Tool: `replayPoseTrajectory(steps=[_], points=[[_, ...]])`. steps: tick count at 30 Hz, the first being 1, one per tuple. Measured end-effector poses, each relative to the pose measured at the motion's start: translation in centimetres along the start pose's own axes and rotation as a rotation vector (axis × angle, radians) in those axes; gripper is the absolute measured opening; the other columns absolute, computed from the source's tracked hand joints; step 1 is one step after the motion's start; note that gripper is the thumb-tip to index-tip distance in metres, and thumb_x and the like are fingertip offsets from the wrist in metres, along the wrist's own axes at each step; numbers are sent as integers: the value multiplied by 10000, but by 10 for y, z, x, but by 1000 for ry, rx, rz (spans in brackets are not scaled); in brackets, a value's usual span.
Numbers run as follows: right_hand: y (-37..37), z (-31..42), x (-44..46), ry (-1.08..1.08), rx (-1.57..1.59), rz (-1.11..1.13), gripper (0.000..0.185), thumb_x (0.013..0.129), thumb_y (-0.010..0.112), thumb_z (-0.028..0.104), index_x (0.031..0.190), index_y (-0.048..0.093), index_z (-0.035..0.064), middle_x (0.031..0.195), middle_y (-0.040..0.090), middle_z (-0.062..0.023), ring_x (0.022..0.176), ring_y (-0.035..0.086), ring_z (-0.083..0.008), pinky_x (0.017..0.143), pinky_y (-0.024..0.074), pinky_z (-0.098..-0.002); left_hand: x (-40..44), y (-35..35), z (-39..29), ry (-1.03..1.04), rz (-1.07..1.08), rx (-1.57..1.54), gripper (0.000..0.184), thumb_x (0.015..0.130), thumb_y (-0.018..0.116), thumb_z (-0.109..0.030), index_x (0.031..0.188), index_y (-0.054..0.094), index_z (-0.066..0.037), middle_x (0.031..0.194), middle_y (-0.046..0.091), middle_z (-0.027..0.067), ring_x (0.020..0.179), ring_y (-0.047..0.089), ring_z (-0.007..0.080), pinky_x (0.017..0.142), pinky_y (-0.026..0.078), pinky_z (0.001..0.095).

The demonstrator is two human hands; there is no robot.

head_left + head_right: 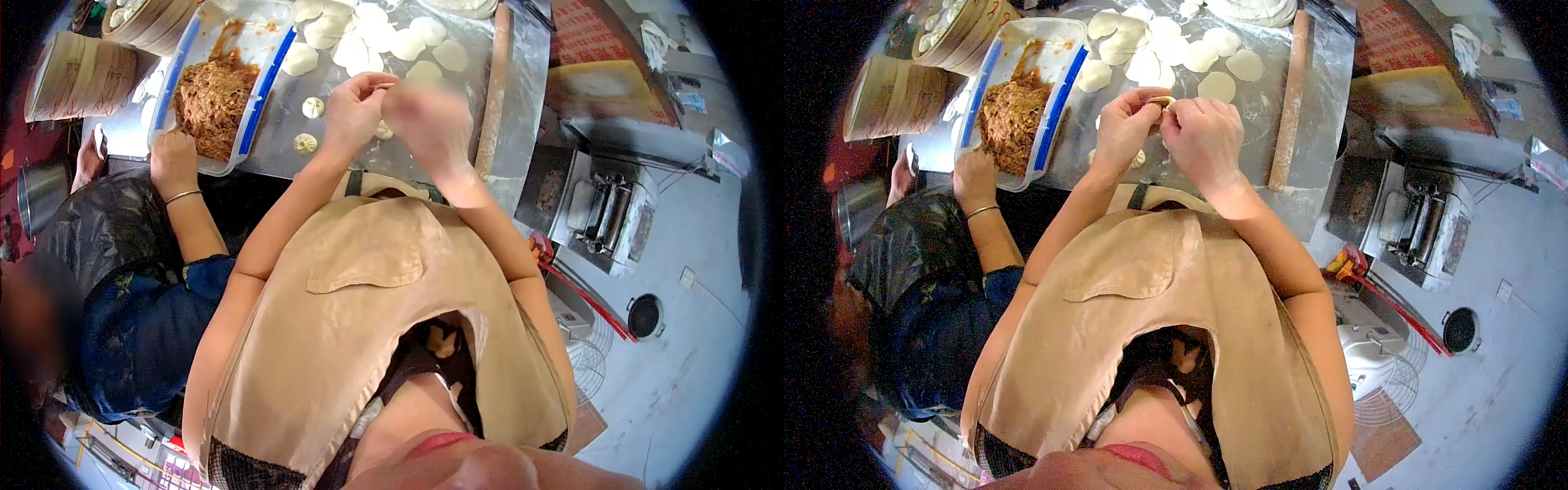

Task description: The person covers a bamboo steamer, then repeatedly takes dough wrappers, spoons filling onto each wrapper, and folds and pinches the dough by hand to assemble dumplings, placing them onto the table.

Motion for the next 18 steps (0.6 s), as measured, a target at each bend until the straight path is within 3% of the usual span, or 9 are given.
replayPoseTrajectory(steps=[4,6,14,16,17,18], points=[[-6,2,4,-59,-58,-22,85,734,650,149,673,608,109,705,599,-27,700,581,-225,644,427,-354,3,-2,-3,48,5,34,209,833,540,-43,996,641,41,825,658,77,745,607,105,687,513,238],[-18,11,9,-190,-73,-166,69,718,655,135,690,597,110,707,572,-24,687,567,-213,638,416,-346,3,-3,-2,22,17,-15,203,835,541,-46,987,644,41,827,659,75,739,609,105,687,517,237],[-25,9,17,-338,-132,-110,109,694,665,126,649,567,115,658,526,-14,658,545,-202,630,407,-335,2,-1,-11,-28,63,-17,201,835,542,-28,991,637,57,855,664,82,731,622,112,692,530,247],[-25,9,16,-362,-142,-101,117,696,670,128,642,567,115,658,530,-13,661,547,-200,628,408,-334,5,0,-15,48,173,105,281,889,510,-172,1041,632,30,876,664,83,742,628,120,656,521,229],[-28,9,15,-317,-91,-117,106,703,671,132,654,579,114,668,546,-14,664,552,-204,631,410,-334,3,-2,-17,50,173,104,281,889,510,-172,1041,632,30,876,664,83,742,628,120,656,521,229],[-31,10,14,-275,-40,-136,95,710,672,136,666,591,113,678,562,-16,668,557,-208,634,412,-333,-1,-6,-19,-21,117,-30,369,915,457,-276,1066,628,15,888,664,86,743,627,123,641,514,223]])
Point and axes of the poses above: each hand's wrist, its own x-axis towards the middle knuckle, its own y-axis out of the palm, z = x × y, the point moved 4 cm from there along x, towards the middle knuckle
